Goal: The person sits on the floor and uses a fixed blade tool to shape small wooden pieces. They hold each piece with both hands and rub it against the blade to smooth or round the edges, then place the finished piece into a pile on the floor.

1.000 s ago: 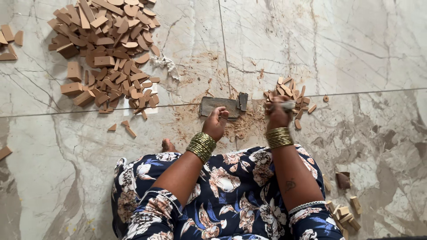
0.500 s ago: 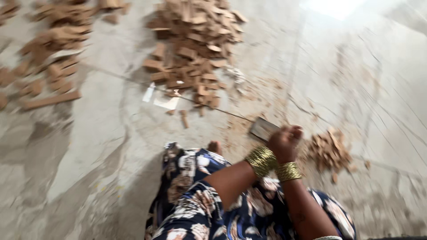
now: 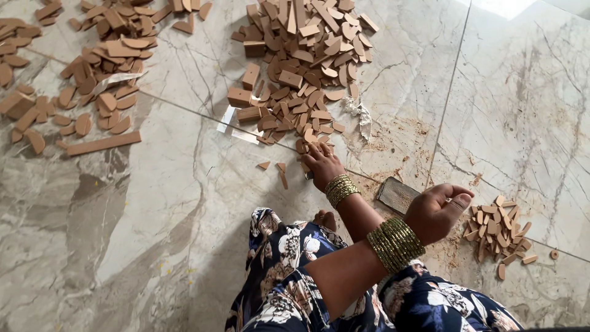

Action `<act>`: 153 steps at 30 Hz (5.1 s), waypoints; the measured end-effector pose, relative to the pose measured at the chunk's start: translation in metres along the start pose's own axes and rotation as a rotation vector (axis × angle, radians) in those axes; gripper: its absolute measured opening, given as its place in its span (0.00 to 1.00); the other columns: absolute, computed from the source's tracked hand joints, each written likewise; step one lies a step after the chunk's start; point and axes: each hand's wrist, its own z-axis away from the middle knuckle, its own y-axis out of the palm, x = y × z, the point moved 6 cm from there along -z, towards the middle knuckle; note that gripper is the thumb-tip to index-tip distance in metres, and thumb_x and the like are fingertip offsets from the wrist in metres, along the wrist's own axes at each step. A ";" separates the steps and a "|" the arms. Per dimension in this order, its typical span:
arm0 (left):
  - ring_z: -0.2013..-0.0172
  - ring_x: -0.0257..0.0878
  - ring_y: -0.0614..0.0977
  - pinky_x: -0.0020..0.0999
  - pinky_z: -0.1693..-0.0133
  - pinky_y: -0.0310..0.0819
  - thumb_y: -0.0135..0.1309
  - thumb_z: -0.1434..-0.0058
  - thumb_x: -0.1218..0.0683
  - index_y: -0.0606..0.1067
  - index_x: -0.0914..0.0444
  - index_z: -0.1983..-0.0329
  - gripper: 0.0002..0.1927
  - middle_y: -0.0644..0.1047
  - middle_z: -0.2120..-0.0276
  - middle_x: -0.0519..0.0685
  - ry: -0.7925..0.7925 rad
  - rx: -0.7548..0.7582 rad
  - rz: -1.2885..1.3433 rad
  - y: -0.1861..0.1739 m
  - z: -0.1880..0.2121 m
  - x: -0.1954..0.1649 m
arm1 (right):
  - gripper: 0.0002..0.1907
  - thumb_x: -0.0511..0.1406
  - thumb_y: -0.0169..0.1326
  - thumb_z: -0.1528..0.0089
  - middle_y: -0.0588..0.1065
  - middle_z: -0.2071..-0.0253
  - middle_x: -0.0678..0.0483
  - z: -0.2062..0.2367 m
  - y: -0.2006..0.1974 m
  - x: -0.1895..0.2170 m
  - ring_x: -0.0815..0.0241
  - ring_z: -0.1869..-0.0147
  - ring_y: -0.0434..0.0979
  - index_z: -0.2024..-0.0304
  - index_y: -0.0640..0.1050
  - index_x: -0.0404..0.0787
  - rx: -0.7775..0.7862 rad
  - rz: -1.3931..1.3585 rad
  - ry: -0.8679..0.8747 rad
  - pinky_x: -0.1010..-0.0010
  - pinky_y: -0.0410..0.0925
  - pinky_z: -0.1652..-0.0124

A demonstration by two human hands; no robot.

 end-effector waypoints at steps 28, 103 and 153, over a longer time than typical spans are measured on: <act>0.60 0.35 0.84 0.32 0.56 0.80 0.52 0.35 0.56 0.75 0.68 0.47 0.15 0.83 0.58 0.52 -0.314 0.282 -0.157 -0.006 0.017 0.173 | 0.27 0.28 0.48 0.37 0.75 0.45 0.45 0.327 -0.036 -0.111 0.55 0.49 0.79 0.34 0.65 0.39 -0.567 -1.991 1.067 0.67 0.76 0.56; 0.75 0.29 0.73 0.25 0.74 0.70 0.54 0.35 0.58 0.77 0.58 0.50 0.11 0.80 0.67 0.46 -0.614 0.289 -0.133 -0.046 0.025 0.175 | 0.24 0.33 0.59 0.42 0.70 0.50 0.43 0.283 -0.027 -0.124 0.49 0.49 0.74 0.44 0.70 0.36 -0.228 -0.515 0.989 0.59 0.72 0.48; 0.73 0.31 0.80 0.25 0.71 0.74 0.55 0.35 0.58 0.78 0.66 0.54 0.09 0.83 0.67 0.48 -0.502 -0.019 0.082 -0.064 0.013 0.199 | 0.26 0.23 0.47 0.41 0.65 0.46 0.43 0.289 -0.024 -0.119 0.48 0.48 0.76 0.41 0.66 0.42 -0.464 -0.564 0.970 0.61 0.75 0.49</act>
